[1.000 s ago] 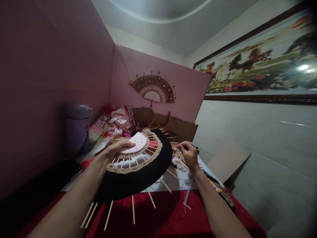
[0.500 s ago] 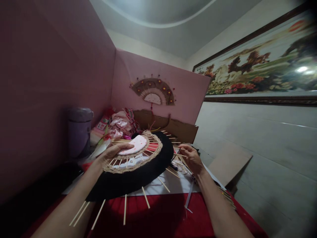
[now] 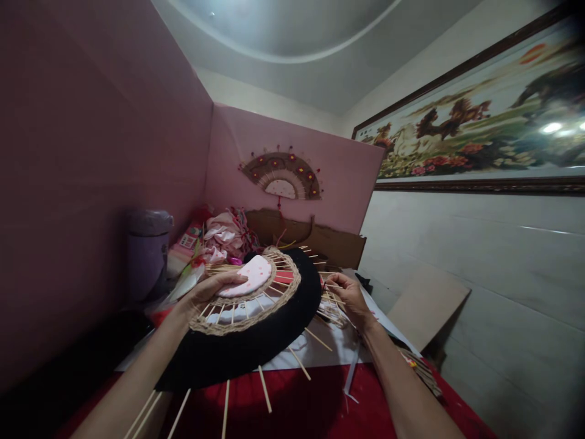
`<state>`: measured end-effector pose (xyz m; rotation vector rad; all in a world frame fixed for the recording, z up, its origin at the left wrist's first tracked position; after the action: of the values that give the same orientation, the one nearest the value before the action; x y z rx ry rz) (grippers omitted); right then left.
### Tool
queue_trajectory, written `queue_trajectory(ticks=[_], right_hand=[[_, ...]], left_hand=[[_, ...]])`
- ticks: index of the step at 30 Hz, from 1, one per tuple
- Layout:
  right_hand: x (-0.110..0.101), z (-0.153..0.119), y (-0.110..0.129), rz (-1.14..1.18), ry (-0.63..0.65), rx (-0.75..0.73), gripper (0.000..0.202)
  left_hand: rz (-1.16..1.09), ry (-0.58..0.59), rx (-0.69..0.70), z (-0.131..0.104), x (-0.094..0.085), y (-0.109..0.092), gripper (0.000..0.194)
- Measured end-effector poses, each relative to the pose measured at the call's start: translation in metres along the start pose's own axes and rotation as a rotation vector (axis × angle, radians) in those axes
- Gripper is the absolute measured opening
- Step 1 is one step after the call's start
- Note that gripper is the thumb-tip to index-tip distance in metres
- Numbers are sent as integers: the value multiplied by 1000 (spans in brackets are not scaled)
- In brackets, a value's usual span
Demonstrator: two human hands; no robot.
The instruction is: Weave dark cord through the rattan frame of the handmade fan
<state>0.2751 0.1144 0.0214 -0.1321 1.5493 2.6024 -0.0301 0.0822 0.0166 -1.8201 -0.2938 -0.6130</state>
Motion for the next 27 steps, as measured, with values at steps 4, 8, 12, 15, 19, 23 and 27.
queue_trajectory(ticks=[4, 8, 12, 15, 19, 23, 27], right_hand=[[-4, 2, -1, -76, -27, -29, 30], [-15, 3, 4, -182, -170, -96, 30], [-25, 1, 13, -262, -305, -147, 28], [-27, 0, 17, -264, -314, -160, 28], [-28, 0, 17, -252, -264, -140, 27], [-29, 1, 15, -308, -243, -118, 31], [-28, 2, 11, -333, -185, -71, 35]], left_hand=[[69, 17, -51, 1, -3, 2, 25], [103, 96, -6, 4, -2, 1, 29], [164, 75, -12, 4, -1, 3, 28], [207, 87, 38, 0, 3, 1, 30], [242, 147, 138, -3, 7, -5, 39], [271, 186, 73, -2, 10, 0, 41], [242, 227, 31, -5, 19, 5, 40]])
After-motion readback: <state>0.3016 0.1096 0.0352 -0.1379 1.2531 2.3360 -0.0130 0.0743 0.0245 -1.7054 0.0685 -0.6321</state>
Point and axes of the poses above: each hand's wrist, its own z-axis towards the middle knuckle, its own x-axis out of the palm, y = z × x, the point moved 6 cm from there along z, towards the middle knuckle, and after that the axes turned 7 degrees about -z, right-handed, at the moved point
